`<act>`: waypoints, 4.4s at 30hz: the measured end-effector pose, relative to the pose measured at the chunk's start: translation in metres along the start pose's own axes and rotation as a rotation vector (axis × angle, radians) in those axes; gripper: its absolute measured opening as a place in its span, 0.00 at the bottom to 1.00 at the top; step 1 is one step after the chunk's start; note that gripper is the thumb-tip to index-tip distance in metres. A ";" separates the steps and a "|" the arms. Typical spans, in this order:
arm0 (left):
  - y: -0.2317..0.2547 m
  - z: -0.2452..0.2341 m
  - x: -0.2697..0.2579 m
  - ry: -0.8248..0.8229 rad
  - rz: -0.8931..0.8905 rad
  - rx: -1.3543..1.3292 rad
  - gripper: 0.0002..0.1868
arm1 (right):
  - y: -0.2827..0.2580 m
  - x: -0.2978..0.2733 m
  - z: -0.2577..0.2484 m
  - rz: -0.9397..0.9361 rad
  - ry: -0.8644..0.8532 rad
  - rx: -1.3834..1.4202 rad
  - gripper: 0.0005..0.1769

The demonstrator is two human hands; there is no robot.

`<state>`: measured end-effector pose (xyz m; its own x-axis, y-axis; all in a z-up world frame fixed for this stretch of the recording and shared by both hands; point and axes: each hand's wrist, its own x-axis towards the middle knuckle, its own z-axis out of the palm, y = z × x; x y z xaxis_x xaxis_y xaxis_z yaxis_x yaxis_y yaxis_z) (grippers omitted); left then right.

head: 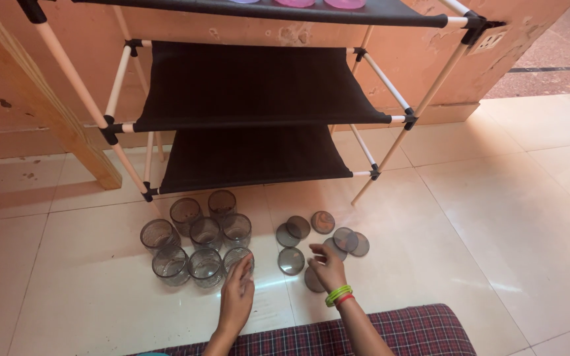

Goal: The person assembles plastic containers by screwing lids onto translucent bodies and places them on a three-tier shelf. They also assemble textured glass jars with dark lids and place them on the middle shelf.

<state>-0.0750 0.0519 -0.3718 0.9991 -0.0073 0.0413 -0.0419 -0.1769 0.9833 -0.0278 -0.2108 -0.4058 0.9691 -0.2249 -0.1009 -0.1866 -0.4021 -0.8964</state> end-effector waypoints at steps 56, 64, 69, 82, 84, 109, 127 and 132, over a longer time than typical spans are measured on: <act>0.118 -0.022 -0.012 0.132 -0.009 -0.623 0.56 | -0.222 0.041 -0.050 0.021 -0.571 0.608 0.24; 0.239 0.008 0.001 -0.151 0.077 -0.870 0.54 | -0.336 -0.011 -0.105 -0.268 -0.583 0.059 0.37; 0.254 0.014 0.005 -0.190 0.062 -0.788 0.49 | -0.341 -0.033 -0.127 -0.563 -0.417 -0.198 0.31; 0.255 0.015 0.000 -0.243 0.155 -0.682 0.50 | -0.311 -0.015 -0.122 -0.659 -0.263 0.090 0.09; 0.253 0.011 0.002 -0.257 0.178 -0.600 0.49 | -0.315 -0.019 -0.130 -0.942 -0.273 -0.117 0.13; 0.246 0.016 0.001 -0.328 0.073 -0.432 0.53 | -0.301 -0.012 -0.132 -0.772 -0.325 0.028 0.08; 0.250 0.015 0.001 -0.386 0.098 -0.505 0.50 | -0.306 -0.014 -0.134 -0.905 -0.364 -0.063 0.06; 0.255 0.015 -0.003 -0.363 0.048 -0.526 0.51 | -0.302 -0.014 -0.129 -0.704 -0.359 0.151 0.10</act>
<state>-0.0890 -0.0081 -0.1242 0.9288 -0.3522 0.1152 0.0113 0.3376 0.9412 -0.0052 -0.2006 -0.0780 0.8488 0.3455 0.4001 0.4862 -0.2129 -0.8475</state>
